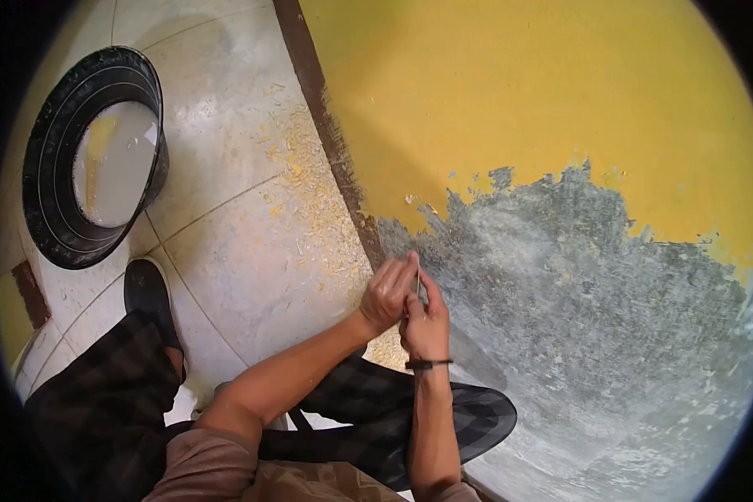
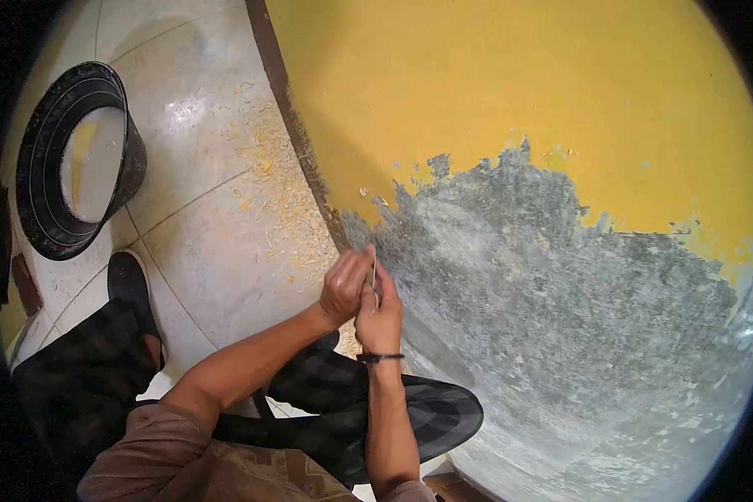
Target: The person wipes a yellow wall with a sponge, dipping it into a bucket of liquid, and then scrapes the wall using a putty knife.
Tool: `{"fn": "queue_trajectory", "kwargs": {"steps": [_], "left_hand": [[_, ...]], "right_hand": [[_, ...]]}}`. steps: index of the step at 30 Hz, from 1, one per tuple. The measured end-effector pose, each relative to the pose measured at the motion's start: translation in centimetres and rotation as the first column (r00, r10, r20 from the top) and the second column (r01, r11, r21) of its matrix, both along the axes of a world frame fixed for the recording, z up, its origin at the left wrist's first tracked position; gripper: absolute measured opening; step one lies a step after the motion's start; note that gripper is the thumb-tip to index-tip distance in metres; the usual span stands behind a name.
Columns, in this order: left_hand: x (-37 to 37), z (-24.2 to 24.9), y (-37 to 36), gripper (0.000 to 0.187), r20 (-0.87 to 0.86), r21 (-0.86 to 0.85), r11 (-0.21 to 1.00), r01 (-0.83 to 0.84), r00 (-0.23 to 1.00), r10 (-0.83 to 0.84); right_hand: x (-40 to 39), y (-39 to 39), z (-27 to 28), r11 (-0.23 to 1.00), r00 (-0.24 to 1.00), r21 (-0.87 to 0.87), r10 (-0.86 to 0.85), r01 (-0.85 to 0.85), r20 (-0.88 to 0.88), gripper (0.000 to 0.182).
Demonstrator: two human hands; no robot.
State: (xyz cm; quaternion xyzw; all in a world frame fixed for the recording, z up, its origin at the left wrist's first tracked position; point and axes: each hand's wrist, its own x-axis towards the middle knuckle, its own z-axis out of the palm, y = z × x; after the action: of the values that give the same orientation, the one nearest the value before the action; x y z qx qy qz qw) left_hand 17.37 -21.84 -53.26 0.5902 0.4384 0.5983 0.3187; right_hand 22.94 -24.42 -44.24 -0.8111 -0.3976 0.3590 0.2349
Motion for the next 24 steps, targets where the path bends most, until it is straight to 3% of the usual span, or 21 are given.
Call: {"fn": "queue_trajectory", "kwargs": {"steps": [3,4,5,7,8,9,10,11,12,15,19,23,24], "left_hand": [[-0.4,0.0,0.3,0.047,0.003,-0.008,1.0,-0.008,1.0,0.008],[-0.5,0.0,0.0,0.046,0.012,-0.008,1.0,0.025,1.0,-0.025],[-0.6,-0.1,0.0,0.045,0.017,-0.002,0.999,0.053,0.998,-0.053],[0.0,-0.7,0.1,0.045,0.07,0.064,0.998,0.004,0.998,-0.008],[-0.2,-0.5,-0.1,0.045,0.074,0.047,0.999,0.024,0.997,-0.027],[-0.2,-0.3,-0.3,0.045,0.081,0.03,0.998,0.05,0.995,-0.052],[-0.4,-0.4,0.2,0.045,0.093,0.067,0.998,0.021,0.995,-0.027],[-0.4,-0.4,0.1,0.045,0.093,0.067,0.997,0.022,0.995,-0.028],[-0.5,-0.5,0.2,0.044,0.086,0.058,0.998,0.038,0.995,-0.043],[-0.1,-0.9,0.1,0.044,0.079,0.056,0.998,0.024,0.996,-0.029],[-0.2,-1.6,0.8,0.044,0.026,0.042,0.999,-0.026,0.999,0.025],[-0.8,-1.7,1.3,0.042,0.11,0.061,0.997,-0.044,0.993,0.037],[-1.0,-1.7,0.8,0.044,0.085,0.085,0.996,0.023,0.996,-0.03]], "right_hand": [[-1.3,1.2,0.2,0.998,1.0,-0.051,-0.022,0.023,0.01,0.039],[0.2,0.0,-1.8,0.986,0.978,0.084,0.132,-0.147,0.16,0.04],[0.7,-0.9,-2.3,0.984,0.979,0.093,0.133,-0.149,0.157,0.04],[1.2,-1.8,-2.9,0.87,0.848,0.272,0.255,-0.41,0.464,0.039],[0.3,-1.8,-1.3,0.983,0.967,0.08,0.147,-0.167,0.206,0.038],[-0.7,-1.4,0.2,0.984,0.967,0.07,0.145,-0.162,0.21,0.038],[-1.9,-0.1,1.5,1.0,0.999,-0.005,-0.01,0.01,-0.033,0.039],[-2.4,0.6,2.1,0.98,0.947,-0.115,-0.186,0.16,-0.262,0.039],[-2.4,0.5,1.7,0.98,0.931,-0.089,-0.199,0.18,-0.306,0.041],[-2.0,-0.2,0.1,0.987,0.964,0.014,-0.155,0.161,-0.217,0.039],[-1.7,1.0,0.0,0.987,0.968,-0.021,-0.16,0.159,-0.192,0.034],[-1.9,1.0,-1.5,0.984,0.963,-0.047,-0.178,0.172,-0.202,0.029],[-1.0,-0.6,-2.8,0.99,0.989,0.092,-0.092,0.103,-0.115,0.029]]}}
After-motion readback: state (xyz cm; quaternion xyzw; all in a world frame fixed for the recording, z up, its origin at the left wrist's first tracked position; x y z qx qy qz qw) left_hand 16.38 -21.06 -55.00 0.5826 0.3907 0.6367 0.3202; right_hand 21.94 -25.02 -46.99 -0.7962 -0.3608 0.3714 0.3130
